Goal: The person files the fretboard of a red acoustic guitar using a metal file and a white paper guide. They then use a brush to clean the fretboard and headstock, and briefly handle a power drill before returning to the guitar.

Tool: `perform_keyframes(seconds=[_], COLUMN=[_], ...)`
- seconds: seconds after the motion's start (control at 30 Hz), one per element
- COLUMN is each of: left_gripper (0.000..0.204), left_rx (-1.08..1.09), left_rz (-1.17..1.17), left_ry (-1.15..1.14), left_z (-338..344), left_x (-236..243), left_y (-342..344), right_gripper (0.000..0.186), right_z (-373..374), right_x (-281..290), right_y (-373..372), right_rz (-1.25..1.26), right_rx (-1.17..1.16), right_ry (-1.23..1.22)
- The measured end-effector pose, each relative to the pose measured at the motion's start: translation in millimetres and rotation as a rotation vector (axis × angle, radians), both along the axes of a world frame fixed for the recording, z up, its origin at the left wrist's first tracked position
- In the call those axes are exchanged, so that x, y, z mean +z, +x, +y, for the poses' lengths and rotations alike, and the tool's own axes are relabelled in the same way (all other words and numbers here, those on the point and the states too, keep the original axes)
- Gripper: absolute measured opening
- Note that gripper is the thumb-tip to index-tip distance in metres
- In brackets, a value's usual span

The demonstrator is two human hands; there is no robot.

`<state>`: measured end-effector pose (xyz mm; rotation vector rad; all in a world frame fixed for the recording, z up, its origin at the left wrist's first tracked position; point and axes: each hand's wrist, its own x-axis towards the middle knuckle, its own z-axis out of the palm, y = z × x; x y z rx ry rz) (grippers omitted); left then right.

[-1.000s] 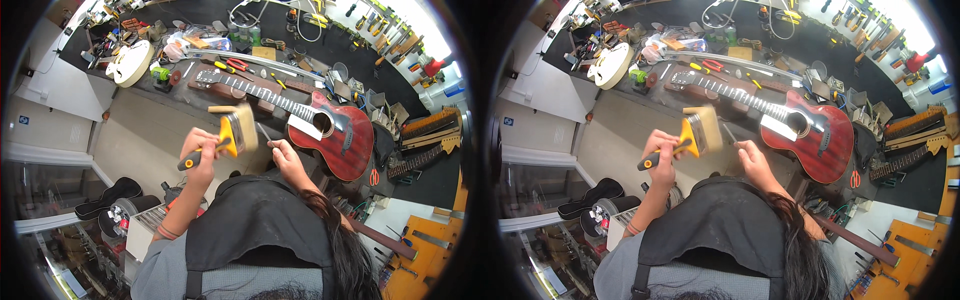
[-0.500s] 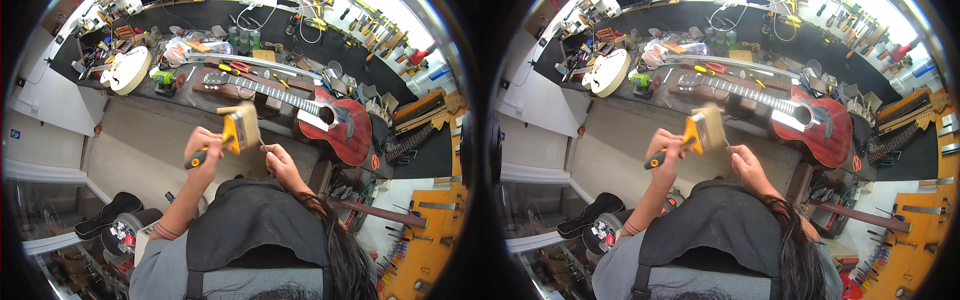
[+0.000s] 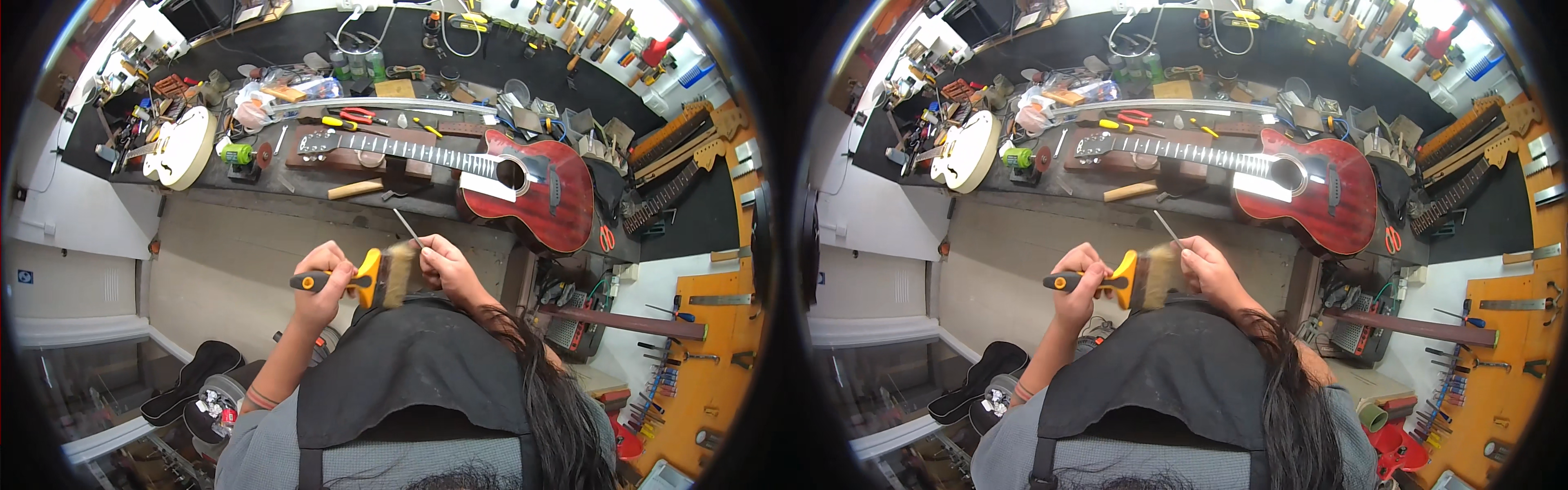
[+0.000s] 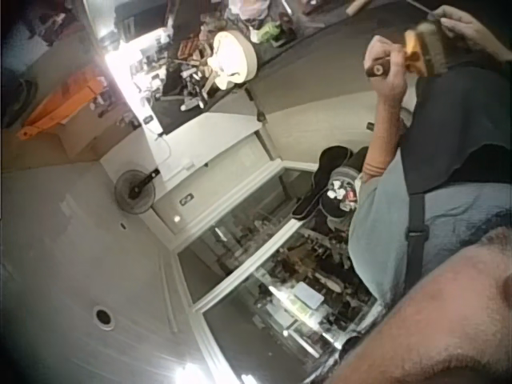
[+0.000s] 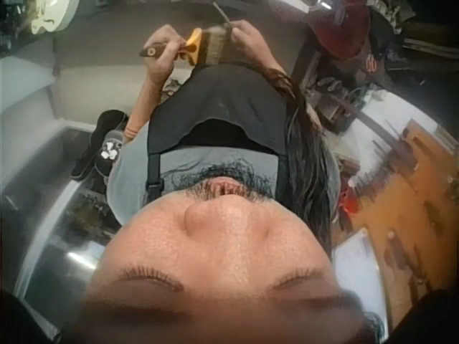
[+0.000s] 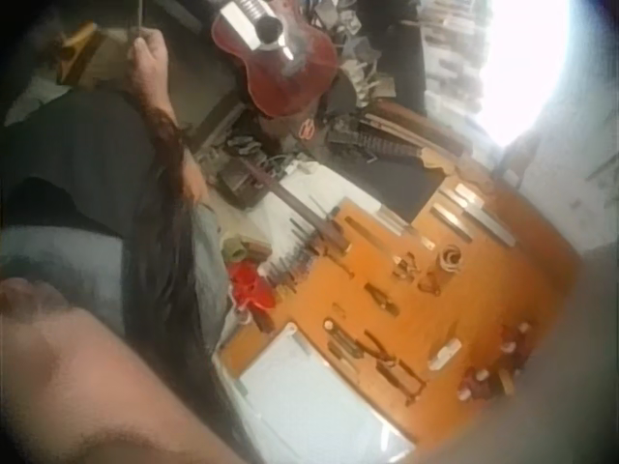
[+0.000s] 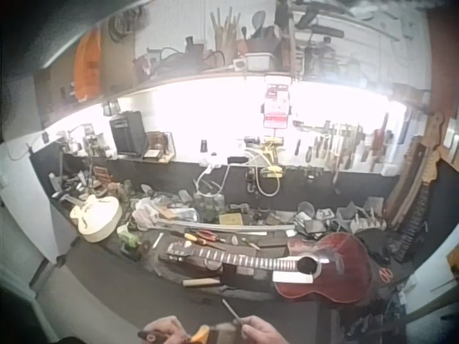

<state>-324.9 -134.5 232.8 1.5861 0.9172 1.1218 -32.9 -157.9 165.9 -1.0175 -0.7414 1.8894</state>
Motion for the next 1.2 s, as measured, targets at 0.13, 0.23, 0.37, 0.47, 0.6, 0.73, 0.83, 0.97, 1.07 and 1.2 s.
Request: perform_keyframes(seconds=[0.13, 0.23, 0.37, 0.47, 0.6, 0.73, 0.83, 0.97, 1.07, 1.2], left_gripper=[0.015, 0.013, 0.015, 0.015, 0.021, 0.016, 0.013, 0.007, 0.018, 0.016], left_rx=[0.312, 0.388, 0.118, 0.404, 0.432, 0.229, 0.390, 0.488, 0.257, 0.438], left_rz=[-0.340, -0.262, -0.027, -0.123, -0.010, 0.054, -0.085, -0.043, 0.146, -0.087], left_ry=[0.093, 0.158, -0.006, 0.160, 0.183, 0.032, 0.127, 0.183, 0.031, 0.070], left_z=[10, 26, 16, 15, 26, 20, 28, 42, 25, 22], left_x=[2, 8, 8, 19, 16, 11, 15, 9, 6, 6], left_y=[42, 82, 86, 122, 145, 141, 150, 171, 159, 170], right_gripper=[0.032, 0.032, 0.035, 0.033, 0.033, 0.036, 0.036, 0.036, 0.035, 0.040], right_z=[15, 31, 55, 63, 65, 74, 76, 74, 79, 77], right_x=[-2, 1, -9, -15, -15, -15, -25, -29, -21, -20], right_y=[30, 47, 87, 110, 125, 136, 142, 146, 154, 163], right_rz=[0.008, 0.085, 0.114, 0.129, 0.204, 0.225, 0.227, 0.253, 0.318, 0.250], right_rx=[0.052, 0.068, 0.099, 0.168, 0.232, 0.173, 0.174, 0.214, 0.138, 0.172], right_ry=[-0.012, -0.032, -0.020, -0.032, -0.069, -0.133, -0.140, -0.179, -0.201, -0.179])
